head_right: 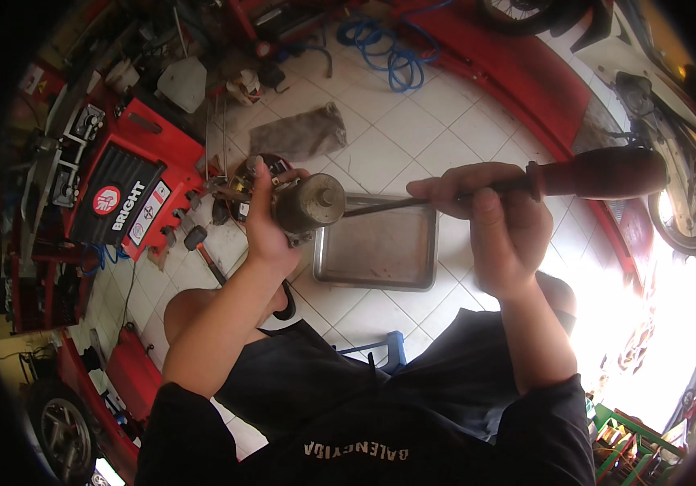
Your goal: The person sits on a low stool and uses a screwdriver to disassemble a cylindrical motorcycle part over a metal tray. They remove small components and place them into the tray, then continue to manipulate the main part with the tool.
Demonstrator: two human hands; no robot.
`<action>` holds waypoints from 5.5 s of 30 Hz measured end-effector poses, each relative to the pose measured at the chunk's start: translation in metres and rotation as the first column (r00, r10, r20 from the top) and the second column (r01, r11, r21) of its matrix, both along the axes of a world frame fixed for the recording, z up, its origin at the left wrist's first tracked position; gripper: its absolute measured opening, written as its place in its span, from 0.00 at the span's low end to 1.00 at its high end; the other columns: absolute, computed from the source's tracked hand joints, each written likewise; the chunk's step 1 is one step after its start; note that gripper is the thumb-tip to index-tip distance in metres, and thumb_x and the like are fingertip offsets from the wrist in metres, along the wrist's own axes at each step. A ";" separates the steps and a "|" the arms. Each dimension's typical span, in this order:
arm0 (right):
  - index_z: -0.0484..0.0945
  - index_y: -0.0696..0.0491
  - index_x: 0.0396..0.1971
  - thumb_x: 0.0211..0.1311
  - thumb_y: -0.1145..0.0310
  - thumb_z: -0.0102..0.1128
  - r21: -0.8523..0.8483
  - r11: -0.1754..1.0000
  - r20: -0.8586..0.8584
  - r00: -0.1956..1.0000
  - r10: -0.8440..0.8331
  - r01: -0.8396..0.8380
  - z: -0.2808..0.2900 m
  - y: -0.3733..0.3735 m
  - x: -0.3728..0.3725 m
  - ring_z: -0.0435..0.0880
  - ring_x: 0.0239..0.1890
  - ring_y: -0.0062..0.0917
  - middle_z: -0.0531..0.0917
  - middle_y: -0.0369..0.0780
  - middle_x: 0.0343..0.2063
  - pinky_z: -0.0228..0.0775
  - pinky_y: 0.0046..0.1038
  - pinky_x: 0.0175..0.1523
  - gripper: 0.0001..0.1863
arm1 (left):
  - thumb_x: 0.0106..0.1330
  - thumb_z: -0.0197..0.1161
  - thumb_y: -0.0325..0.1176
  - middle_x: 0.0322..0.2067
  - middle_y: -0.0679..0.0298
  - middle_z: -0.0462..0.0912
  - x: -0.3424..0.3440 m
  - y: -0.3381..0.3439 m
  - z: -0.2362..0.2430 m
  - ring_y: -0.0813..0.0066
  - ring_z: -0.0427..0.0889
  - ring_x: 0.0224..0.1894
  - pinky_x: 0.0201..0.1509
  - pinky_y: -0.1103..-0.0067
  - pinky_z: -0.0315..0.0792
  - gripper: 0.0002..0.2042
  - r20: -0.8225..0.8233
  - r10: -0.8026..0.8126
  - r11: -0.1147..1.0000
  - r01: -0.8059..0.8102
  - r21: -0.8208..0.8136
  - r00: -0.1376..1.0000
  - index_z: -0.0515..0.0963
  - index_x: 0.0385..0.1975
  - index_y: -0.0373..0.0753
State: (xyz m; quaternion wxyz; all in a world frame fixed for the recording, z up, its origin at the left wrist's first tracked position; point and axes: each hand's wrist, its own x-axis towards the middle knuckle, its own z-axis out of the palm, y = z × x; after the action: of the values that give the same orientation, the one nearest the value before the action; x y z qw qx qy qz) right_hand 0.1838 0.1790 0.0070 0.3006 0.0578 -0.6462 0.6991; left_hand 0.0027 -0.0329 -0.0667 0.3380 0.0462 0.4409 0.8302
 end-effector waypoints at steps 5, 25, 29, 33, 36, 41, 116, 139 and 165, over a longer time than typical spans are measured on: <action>0.68 0.65 0.48 0.80 0.73 0.46 -0.047 0.996 0.004 0.997 0.075 -0.075 0.002 -0.022 0.001 0.86 0.52 0.50 0.83 0.56 0.44 0.82 0.47 0.59 0.09 | 0.75 0.52 0.63 0.39 0.59 0.84 0.002 0.001 -0.003 0.69 0.86 0.43 0.50 0.74 0.81 0.30 -0.019 0.004 1.000 -0.005 -0.029 1.000 0.79 0.44 0.35; 0.71 0.68 0.47 0.77 0.80 0.47 0.026 0.999 -0.069 0.997 0.032 -0.031 -0.004 -0.029 -0.008 0.88 0.48 0.46 0.83 0.54 0.42 0.84 0.41 0.56 0.08 | 0.76 0.49 0.64 0.38 0.60 0.85 0.008 0.010 -0.002 0.69 0.87 0.40 0.47 0.72 0.82 0.31 0.036 0.012 0.999 -0.010 -0.034 0.999 0.79 0.45 0.36; 0.74 0.71 0.48 0.75 0.80 0.53 0.133 0.987 -0.044 0.995 -0.088 0.093 -0.006 -0.031 -0.005 0.90 0.44 0.42 0.86 0.53 0.40 0.84 0.37 0.54 0.09 | 0.76 0.49 0.63 0.37 0.60 0.84 0.010 0.008 -0.005 0.71 0.86 0.40 0.48 0.74 0.81 0.31 -0.029 -0.034 0.998 0.032 -0.058 0.999 0.78 0.44 0.34; 0.75 0.71 0.49 0.72 0.80 0.57 0.329 0.920 -0.021 0.976 -0.217 0.211 -0.009 -0.027 -0.001 0.91 0.42 0.38 0.88 0.51 0.39 0.83 0.34 0.54 0.11 | 0.77 0.48 0.62 0.37 0.60 0.84 0.017 0.009 -0.009 0.72 0.86 0.39 0.48 0.75 0.81 0.31 -0.040 -0.015 0.996 0.011 -0.086 0.999 0.79 0.42 0.34; 0.75 0.71 0.52 0.72 0.83 0.56 0.367 0.914 0.049 0.977 -0.207 0.175 -0.005 -0.024 -0.002 0.90 0.45 0.37 0.87 0.51 0.42 0.81 0.34 0.57 0.12 | 0.78 0.45 0.62 0.33 0.60 0.85 0.020 0.013 -0.005 0.76 0.85 0.35 0.44 0.79 0.80 0.33 -0.021 0.028 0.993 -0.030 -0.113 0.999 0.80 0.39 0.33; 0.74 0.70 0.53 0.71 0.85 0.53 0.144 0.989 0.088 0.995 -0.057 0.043 0.022 -0.041 -0.012 0.87 0.52 0.36 0.86 0.51 0.46 0.78 0.35 0.61 0.13 | 0.79 0.44 0.62 0.31 0.60 0.86 0.021 0.016 0.000 0.76 0.86 0.33 0.42 0.80 0.80 0.33 0.048 0.016 0.995 -0.011 -0.099 0.999 0.80 0.37 0.32; 0.70 0.71 0.54 0.68 0.86 0.50 0.495 0.867 0.133 0.991 -0.008 -0.060 0.022 -0.033 0.000 0.88 0.50 0.43 0.84 0.56 0.47 0.77 0.41 0.61 0.16 | 0.78 0.38 0.66 0.44 0.62 0.85 0.041 0.020 -0.012 0.69 0.83 0.46 0.47 0.70 0.75 0.33 0.345 -0.330 0.944 0.310 0.113 0.879 0.77 0.51 0.40; 0.67 0.66 0.43 0.70 0.89 0.47 0.234 0.963 0.137 0.985 0.100 -0.130 -0.002 -0.045 0.008 0.89 0.44 0.47 0.84 0.54 0.35 0.83 0.50 0.54 0.06 | 0.77 0.48 0.63 0.43 0.60 0.84 0.048 0.018 -0.015 0.66 0.87 0.47 0.53 0.68 0.81 0.29 0.355 -0.165 0.986 0.162 0.039 0.920 0.77 0.47 0.38; 0.70 0.68 0.40 0.69 0.89 0.50 0.372 0.927 -0.007 0.998 -0.055 0.054 -0.002 -0.050 0.003 0.89 0.37 0.44 0.81 0.49 0.32 0.86 0.55 0.48 0.04 | 0.78 0.49 0.60 0.40 0.61 0.84 0.051 0.019 -0.014 0.71 0.86 0.44 0.51 0.73 0.81 0.26 0.288 -0.061 0.998 0.051 0.043 0.956 0.76 0.44 0.39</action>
State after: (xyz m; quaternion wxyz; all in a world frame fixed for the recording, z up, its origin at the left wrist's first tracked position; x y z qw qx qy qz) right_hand 0.1872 0.1287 0.0051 0.3023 0.0943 -0.7688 0.5555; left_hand 0.0537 -0.0138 -0.0803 0.4213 -0.0573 0.3705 0.8258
